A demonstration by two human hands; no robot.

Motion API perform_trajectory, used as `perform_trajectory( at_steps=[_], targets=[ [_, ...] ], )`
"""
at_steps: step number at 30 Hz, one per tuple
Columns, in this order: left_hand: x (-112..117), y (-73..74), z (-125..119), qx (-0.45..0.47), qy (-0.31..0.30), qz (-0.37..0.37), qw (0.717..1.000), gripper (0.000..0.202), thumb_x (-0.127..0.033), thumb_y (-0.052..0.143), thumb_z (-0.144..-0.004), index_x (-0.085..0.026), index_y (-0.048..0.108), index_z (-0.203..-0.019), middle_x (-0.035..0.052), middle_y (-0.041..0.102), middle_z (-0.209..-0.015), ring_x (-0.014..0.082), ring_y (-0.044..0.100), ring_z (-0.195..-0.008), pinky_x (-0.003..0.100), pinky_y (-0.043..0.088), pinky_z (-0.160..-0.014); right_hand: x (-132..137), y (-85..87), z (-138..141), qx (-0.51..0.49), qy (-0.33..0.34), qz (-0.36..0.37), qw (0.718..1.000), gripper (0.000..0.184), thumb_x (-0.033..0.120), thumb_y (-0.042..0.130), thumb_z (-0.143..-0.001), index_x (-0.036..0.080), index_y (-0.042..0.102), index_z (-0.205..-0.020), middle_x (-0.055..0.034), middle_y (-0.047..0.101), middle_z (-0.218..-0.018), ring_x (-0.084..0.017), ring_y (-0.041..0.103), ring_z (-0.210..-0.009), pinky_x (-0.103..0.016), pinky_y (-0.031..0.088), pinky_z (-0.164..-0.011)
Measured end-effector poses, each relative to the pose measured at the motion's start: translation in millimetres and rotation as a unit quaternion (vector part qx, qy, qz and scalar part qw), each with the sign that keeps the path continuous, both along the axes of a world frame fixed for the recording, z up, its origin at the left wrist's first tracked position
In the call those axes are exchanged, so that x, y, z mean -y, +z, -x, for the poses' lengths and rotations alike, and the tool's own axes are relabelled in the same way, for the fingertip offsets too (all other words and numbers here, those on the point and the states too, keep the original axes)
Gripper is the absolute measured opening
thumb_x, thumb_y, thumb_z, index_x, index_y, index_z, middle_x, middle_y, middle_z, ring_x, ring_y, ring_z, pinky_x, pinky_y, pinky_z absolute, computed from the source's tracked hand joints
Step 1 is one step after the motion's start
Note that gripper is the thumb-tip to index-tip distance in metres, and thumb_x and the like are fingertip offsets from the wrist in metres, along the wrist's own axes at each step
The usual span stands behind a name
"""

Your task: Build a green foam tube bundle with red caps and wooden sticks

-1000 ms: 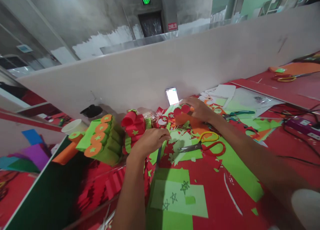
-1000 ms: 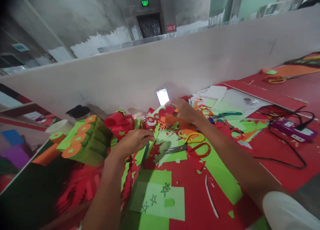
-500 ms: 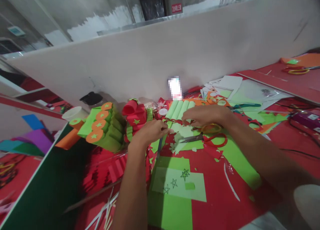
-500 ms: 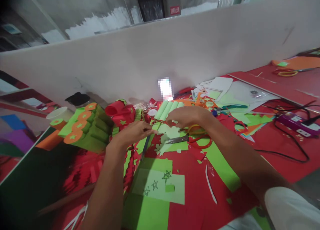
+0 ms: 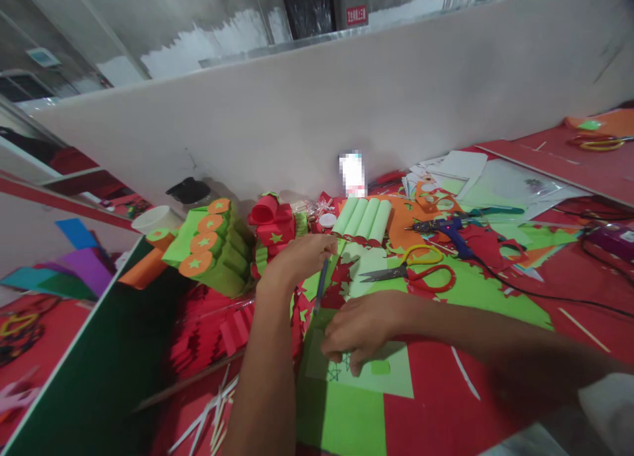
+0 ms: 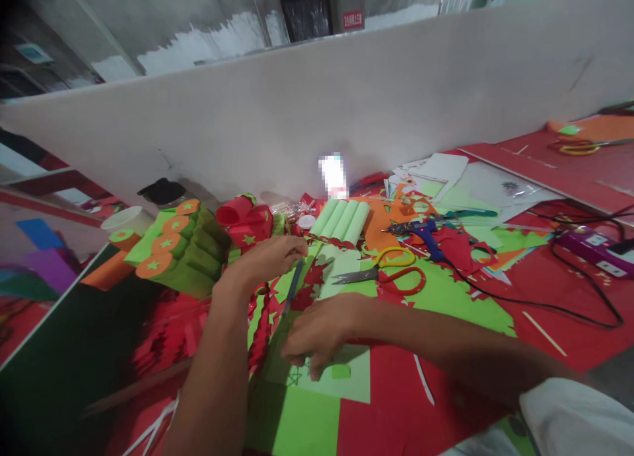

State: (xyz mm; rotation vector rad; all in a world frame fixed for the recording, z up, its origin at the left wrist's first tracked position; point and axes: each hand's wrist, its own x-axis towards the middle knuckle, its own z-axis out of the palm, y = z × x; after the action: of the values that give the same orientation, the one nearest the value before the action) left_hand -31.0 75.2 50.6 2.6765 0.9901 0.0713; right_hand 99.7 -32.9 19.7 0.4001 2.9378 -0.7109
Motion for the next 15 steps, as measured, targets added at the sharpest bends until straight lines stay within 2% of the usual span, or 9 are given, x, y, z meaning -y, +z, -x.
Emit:
perform_trajectory(
  at_steps=[4,7,10,15],
  targets=[
    [0,-0.2,1,0.000,0.013,0.005,1.000,0.021,-0.020,0.043,-0.084,-0.023,0.063,-0.090,0.0040,0.065,-0.086,0.0174,0.056,-0.072,0.026,0.034,-0.059,1,-1.6,1,0.021,-0.002,0.004,1.000,0.005,0.020,0.065,-0.078,0.017,0.062,-0.080,-0.0022,0.063,-0.079,-0.015,0.054,-0.067,-0.024,0.029,-0.051],
    [0,-0.6,2,-0.003,0.006,0.000,1.000,0.022,-0.021,0.041,-0.084,-0.023,0.063,-0.089,0.0040,0.065,-0.084,0.0177,0.055,-0.070,0.026,0.035,-0.059,-1,1.0,1,0.016,0.010,0.020,1.000,0.005,0.017,0.065,-0.076,0.017,0.060,-0.074,-0.0002,0.061,-0.073,-0.014,0.052,-0.063,-0.024,0.028,-0.050],
    [0,-0.2,2,-0.003,-0.006,-0.005,1.000,0.024,-0.019,0.039,-0.084,-0.023,0.062,-0.089,0.0040,0.065,-0.083,0.0179,0.055,-0.070,0.026,0.036,-0.060,-7,8.3,-5,-0.012,0.008,0.061,0.998,0.005,0.015,0.063,-0.076,0.018,0.060,-0.076,0.0022,0.060,-0.069,-0.013,0.051,-0.061,-0.023,0.029,-0.051],
    [4,4.9,-3,0.007,-0.015,0.007,1.000,0.025,-0.019,0.039,-0.085,-0.022,0.062,-0.092,0.0042,0.064,-0.082,0.0173,0.057,-0.072,0.026,0.037,-0.061,-27,31.9,-36,-0.067,-0.078,0.096,0.990,0.009,0.012,0.056,-0.083,0.017,0.063,-0.085,0.0012,0.066,-0.077,-0.011,0.056,-0.066,-0.021,0.034,-0.059]
  ],
)
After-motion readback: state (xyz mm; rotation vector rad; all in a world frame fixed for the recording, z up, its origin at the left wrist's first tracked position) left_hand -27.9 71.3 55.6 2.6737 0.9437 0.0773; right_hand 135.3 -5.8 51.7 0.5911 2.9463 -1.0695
